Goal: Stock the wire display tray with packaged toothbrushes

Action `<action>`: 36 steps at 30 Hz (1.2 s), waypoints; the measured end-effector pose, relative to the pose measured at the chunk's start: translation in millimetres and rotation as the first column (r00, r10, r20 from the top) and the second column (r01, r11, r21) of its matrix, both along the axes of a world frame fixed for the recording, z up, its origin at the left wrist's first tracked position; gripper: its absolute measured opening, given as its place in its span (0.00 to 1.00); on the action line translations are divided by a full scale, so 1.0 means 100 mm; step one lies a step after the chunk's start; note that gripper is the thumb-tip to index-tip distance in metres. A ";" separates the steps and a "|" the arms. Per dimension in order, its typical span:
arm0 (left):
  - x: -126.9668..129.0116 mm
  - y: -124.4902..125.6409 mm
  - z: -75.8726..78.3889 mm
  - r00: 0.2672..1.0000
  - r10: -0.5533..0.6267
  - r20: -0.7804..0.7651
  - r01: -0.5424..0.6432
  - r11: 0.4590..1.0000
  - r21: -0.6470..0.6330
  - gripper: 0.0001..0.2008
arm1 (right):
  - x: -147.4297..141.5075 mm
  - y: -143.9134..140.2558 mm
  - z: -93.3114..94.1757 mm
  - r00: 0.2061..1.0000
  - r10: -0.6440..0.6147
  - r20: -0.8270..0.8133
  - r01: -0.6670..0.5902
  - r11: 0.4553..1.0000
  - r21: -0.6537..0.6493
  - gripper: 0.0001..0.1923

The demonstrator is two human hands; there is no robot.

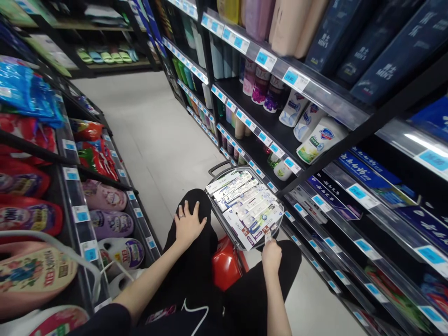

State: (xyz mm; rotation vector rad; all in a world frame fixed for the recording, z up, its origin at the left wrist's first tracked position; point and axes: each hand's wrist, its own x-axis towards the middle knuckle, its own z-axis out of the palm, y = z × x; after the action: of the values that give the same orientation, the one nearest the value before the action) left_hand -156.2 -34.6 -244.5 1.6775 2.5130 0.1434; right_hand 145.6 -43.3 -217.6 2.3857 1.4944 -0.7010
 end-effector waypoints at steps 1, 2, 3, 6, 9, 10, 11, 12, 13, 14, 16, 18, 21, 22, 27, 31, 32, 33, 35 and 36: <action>0.00 0.00 0.01 1.000 0.007 0.004 -0.007 1.000 0.001 0.34 | 0.05 -0.01 0.07 1.000 -0.007 0.005 0.007 1.000 -0.001 0.18; 0.00 0.00 0.02 1.000 0.009 0.006 -0.009 1.000 0.001 0.34 | 0.10 -0.04 0.14 1.000 -0.013 0.010 0.013 1.000 -0.001 0.18; 0.00 -0.01 0.03 1.000 -0.002 0.004 0.002 1.000 0.002 0.33 | 0.15 -0.09 0.20 1.000 -0.018 0.016 0.018 1.000 -0.002 0.17; 0.04 -0.04 0.05 0.988 -0.154 -0.006 0.154 0.988 0.012 0.29 | 0.25 -0.29 0.30 0.999 -0.035 0.033 0.035 0.999 0.012 0.17; 0.12 -0.07 0.02 0.931 -0.365 0.024 0.365 0.931 -0.004 0.25 | 0.24 -0.39 0.19 0.997 -0.071 0.004 0.071 0.996 0.050 0.22; 0.15 -0.08 0.00 0.915 -0.402 0.032 0.403 0.915 -0.023 0.23 | 0.20 -0.38 0.10 0.997 -0.069 -0.023 0.070 0.996 0.054 0.23; 0.19 -0.08 -0.03 0.905 -0.424 0.031 0.425 0.904 -0.046 0.22 | 0.16 -0.35 0.00 0.997 -0.055 -0.056 0.058 0.997 0.048 0.24; 0.22 -0.08 -0.05 0.899 -0.438 0.024 0.438 0.896 -0.068 0.22 | 0.10 -0.31 -0.12 0.995 -0.034 -0.097 0.038 0.999 0.035 0.25; 0.25 -0.08 -0.08 0.890 -0.455 0.014 0.455 0.887 -0.085 0.21 | 0.05 -0.26 -0.24 0.990 -0.015 -0.140 0.018 1.000 0.018 0.26; 0.28 -0.08 -0.11 0.876 -0.482 0.010 0.481 0.872 -0.096 0.21 | 0.00 -0.21 -0.36 0.984 -0.013 -0.177 0.013 1.000 -0.003 0.26; 0.32 -0.08 -0.15 0.834 -0.551 0.025 0.550 0.827 -0.117 0.20 | -0.07 -0.11 -0.56 0.975 -0.055 -0.216 0.042 0.997 -0.065 0.25; 0.32 -0.09 -0.18 0.796 -0.603 0.047 0.603 0.784 -0.146 0.20 | -0.10 -0.04 -0.69 0.965 -0.104 -0.240 0.078 0.991 -0.113 0.23; 0.30 -0.11 -0.20 0.789 -0.613 0.041 0.609 0.773 -0.178 0.20 | -0.09 0.01 -0.79 0.942 -0.154 -0.297 0.117 0.984 -0.136 0.20; 0.29 -0.11 -0.20 0.791 -0.611 0.038 0.607 0.774 -0.178 0.20 | -0.08 0.02 -0.81 0.932 -0.174 -0.317 0.137 0.981 -0.137 0.20; 0.27 -0.12 -0.20 0.790 -0.610 0.063 0.611 0.773 -0.172 0.20 | 0.01 0.06 -0.84 0.861 -0.293 -0.415 0.287 0.955 -0.080 0.20; 0.28 -0.10 -0.19 0.786 -0.614 0.065 0.615 0.768 -0.180 0.19 | 0.21 -0.10 -0.63 0.793 -0.305 -0.527 0.395 0.916 0.065 0.22; 0.29 -0.09 -0.19 0.782 -0.620 0.063 0.619 0.763 -0.184 0.18 | 0.29 -0.19 -0.54 0.783 -0.300 -0.545 0.422 0.900 0.112 0.22; 0.31 -0.08 -0.18 0.777 -0.626 0.063 0.625 0.756 -0.194 0.18 | 0.39 -0.31 -0.44 0.778 -0.303 -0.550 0.454 0.877 0.158 0.23; 0.39 -0.07 -0.18 0.776 -0.624 0.087 0.626 0.747 -0.225 0.17 | 0.58 -0.60 -0.26 0.786 -0.331 -0.523 0.513 0.821 0.252 0.23; 0.46 -0.08 -0.17 0.776 -0.617 0.129 0.628 0.739 -0.241 0.16 | 0.67 -0.75 -0.19 0.803 -0.351 -0.481 0.533 0.784 0.319 0.23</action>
State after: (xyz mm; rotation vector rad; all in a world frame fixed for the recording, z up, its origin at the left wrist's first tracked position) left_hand -110.6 -42.9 -261.9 2.2378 1.6937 -0.2214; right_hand 213.1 -118.4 -237.1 3.1750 1.3179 -1.1154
